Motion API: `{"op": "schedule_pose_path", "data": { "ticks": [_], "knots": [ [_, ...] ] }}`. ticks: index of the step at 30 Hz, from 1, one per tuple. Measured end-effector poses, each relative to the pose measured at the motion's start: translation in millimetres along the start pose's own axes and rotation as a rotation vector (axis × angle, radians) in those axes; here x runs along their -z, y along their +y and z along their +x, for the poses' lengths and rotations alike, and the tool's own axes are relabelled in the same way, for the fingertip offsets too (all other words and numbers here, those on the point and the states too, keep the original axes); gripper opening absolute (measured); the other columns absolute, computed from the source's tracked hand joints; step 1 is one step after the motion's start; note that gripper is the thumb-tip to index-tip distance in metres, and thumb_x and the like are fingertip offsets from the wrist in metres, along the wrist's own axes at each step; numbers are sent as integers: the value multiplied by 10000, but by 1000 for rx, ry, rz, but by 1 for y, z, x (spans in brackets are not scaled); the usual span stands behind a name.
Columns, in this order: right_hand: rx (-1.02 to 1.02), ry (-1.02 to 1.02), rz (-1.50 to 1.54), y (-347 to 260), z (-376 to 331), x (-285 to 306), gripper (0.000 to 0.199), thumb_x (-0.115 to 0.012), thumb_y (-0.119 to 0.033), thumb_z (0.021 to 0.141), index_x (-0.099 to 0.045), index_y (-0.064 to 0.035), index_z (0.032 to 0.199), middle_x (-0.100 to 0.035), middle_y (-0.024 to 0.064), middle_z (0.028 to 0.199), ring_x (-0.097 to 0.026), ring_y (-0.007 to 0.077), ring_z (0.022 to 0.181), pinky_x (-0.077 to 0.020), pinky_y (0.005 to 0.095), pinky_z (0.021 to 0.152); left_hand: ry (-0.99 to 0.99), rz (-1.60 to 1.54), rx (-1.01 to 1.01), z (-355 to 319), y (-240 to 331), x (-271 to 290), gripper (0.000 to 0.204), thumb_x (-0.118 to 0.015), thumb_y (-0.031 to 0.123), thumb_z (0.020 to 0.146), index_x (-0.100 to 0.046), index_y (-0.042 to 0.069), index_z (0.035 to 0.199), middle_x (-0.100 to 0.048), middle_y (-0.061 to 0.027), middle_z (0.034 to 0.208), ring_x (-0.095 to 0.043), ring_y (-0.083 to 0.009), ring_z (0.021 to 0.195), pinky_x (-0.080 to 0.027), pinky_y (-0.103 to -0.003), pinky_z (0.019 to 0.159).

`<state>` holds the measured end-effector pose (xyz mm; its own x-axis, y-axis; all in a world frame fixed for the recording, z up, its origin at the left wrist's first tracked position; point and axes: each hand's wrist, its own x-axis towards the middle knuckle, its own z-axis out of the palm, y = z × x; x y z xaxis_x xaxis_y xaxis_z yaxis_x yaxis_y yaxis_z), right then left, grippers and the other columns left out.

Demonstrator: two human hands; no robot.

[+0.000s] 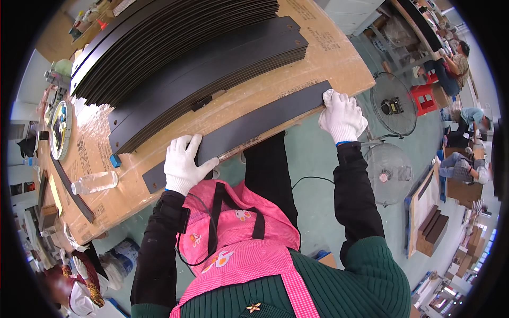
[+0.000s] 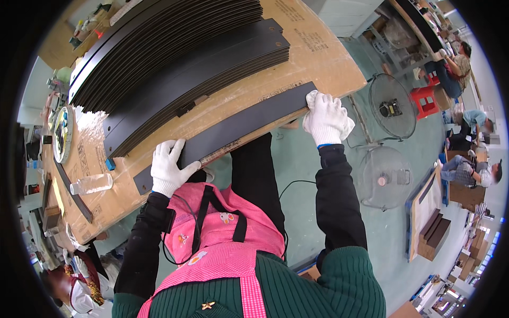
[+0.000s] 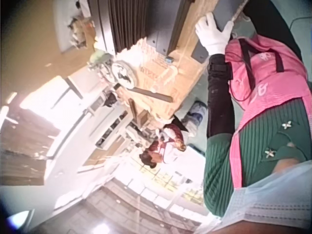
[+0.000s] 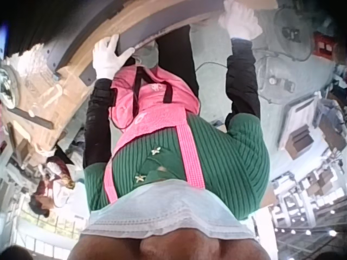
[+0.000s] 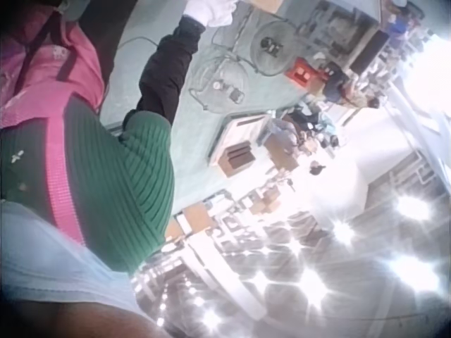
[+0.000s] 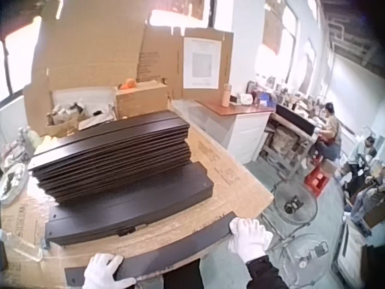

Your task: Cleaning and inspecting black metal or plastic strips at a workbench using a cloth and sponge.

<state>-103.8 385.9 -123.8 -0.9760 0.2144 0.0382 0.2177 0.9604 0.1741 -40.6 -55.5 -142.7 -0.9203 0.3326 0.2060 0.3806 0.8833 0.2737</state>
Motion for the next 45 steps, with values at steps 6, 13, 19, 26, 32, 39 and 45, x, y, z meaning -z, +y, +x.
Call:
{"op": "schedule_pose_path", "data": {
  "ticks": [6,13,19,26,32,39,45],
  "knots": [
    [-34,-24,20,2,-18,-16,353,-645,-312,946,-650,-150,1260,-693,86,1249,-654,307,1216,-540,489,969,-10,-24,29,0,5,2,743,-893,493,747,-668,96,1333,-625,-118,1204,-596,-343,1158,-491,-475,996],
    [-4,-15,11,-2,-8,-2,332,-622,-309,955,-644,-138,1238,-703,100,1224,-672,318,1176,-553,490,946,0,-20,33,0,2,0,745,-893,493,745,-669,98,1335,-624,-119,1206,-596,-344,1166,-490,-476,999],
    [-7,17,-85,-5,-3,-13,511,-730,-243,843,-596,-142,1325,-675,72,1304,-660,299,1191,-551,498,921,-5,-10,26,2,1,-1,739,-888,490,749,-669,97,1335,-623,-120,1212,-597,-340,1168,-488,-473,1001],
    [-2,-12,-81,-6,3,-10,460,-758,-222,841,-605,-109,1260,-680,69,1250,-657,302,1185,-542,510,945,-13,-2,18,3,0,-1,743,-883,502,755,-667,97,1339,-627,-120,1210,-599,-337,1173,-489,-476,999],
    [-8,-6,-123,-18,-3,-7,436,-761,-184,856,-607,-79,1251,-694,79,1218,-671,297,1171,-555,499,930,15,-31,20,-1,1,0,721,-888,461,750,-678,73,1321,-636,-133,1208,-606,-358,1166,-498,-482,1018],
    [-66,17,-159,-37,-18,-2,447,-736,-192,865,-618,-64,1277,-689,79,1235,-662,271,1149,-557,475,903,20,-30,3,3,0,-2,710,-870,482,767,-680,74,1316,-640,-137,1210,-597,-358,1178,-495,-482,1024],
    [199,162,-116,-114,-62,6,288,-594,-184,971,-626,-88,1241,-681,68,1144,-664,256,1052,-554,460,798,32,-25,12,-2,-3,0,694,-860,485,780,-680,70,1307,-650,-148,1213,-597,-378,1190,-491,-494,1026]
  ]
}}
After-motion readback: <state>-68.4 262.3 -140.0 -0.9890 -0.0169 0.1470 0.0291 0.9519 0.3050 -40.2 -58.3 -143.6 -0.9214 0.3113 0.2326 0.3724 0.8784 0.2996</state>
